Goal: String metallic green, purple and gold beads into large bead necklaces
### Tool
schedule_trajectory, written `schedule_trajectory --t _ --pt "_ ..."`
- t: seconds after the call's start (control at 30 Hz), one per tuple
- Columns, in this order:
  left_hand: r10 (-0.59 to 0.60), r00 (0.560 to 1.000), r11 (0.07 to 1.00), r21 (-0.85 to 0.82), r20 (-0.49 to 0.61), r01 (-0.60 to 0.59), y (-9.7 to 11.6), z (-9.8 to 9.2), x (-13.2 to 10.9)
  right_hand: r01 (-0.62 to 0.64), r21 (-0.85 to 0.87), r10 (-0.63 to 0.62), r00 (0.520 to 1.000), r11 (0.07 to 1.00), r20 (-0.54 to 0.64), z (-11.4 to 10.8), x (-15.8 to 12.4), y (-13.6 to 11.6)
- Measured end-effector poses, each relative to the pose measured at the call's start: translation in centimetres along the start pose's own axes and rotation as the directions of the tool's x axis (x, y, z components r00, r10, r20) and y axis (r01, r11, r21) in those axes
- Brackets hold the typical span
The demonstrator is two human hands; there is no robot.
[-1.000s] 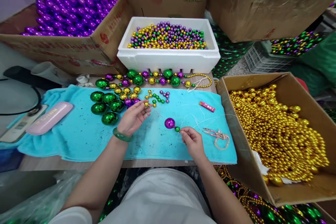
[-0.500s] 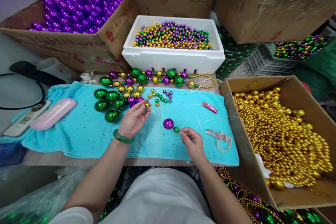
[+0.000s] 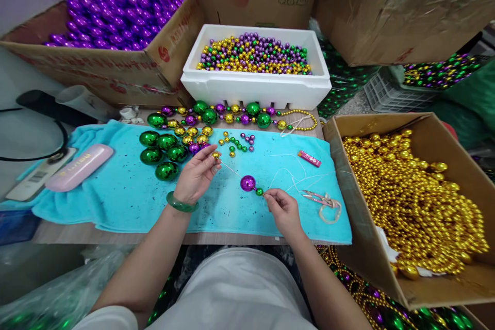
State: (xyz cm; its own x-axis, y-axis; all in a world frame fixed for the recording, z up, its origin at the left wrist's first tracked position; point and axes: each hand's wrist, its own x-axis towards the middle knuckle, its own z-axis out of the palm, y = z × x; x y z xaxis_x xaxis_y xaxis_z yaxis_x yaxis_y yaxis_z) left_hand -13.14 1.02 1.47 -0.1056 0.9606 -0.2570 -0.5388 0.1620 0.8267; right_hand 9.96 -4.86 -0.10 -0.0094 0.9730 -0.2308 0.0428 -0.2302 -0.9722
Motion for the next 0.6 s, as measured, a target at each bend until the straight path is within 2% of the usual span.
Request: schedule_trajectory --t 0.17,0.23,0.4,0.5,0.6 --pt "0.153 0.988 0.983 0.105 -0.005 -0.152 -0.1 0.3 -0.4 -0.013 -0.02 0.013 1.0 1.0 0.0 -0.1 0.2 0.3" --pt "0.127 0.992 0.986 0.107 0.029 -0.129 -0.4 0.8 -0.9 -0.031 -0.018 0.032 0.999 0.999 0.015 0.2 0.3 0.4" --pt "-0.053 0.996 0.993 0.113 0.07 0.045 -1.7 1.9 -2.1 -0.092 0.01 0.091 0.994 0.996 0.064 1.4 0.9 0.2" --pt "-0.043 0.997 0.982 0.188 0.057 0.031 -2.4 2.0 -2.6 -0.125 0.002 0.124 0.986 0.992 0.115 1.6 1.1 -0.2" --pt "0.054 0.992 0.924 0.371 0.114 -0.093 -1.9 1.4 -3.3 -0.175 -0.002 0.172 0.966 0.985 0.193 1.5 1.0 -0.4"
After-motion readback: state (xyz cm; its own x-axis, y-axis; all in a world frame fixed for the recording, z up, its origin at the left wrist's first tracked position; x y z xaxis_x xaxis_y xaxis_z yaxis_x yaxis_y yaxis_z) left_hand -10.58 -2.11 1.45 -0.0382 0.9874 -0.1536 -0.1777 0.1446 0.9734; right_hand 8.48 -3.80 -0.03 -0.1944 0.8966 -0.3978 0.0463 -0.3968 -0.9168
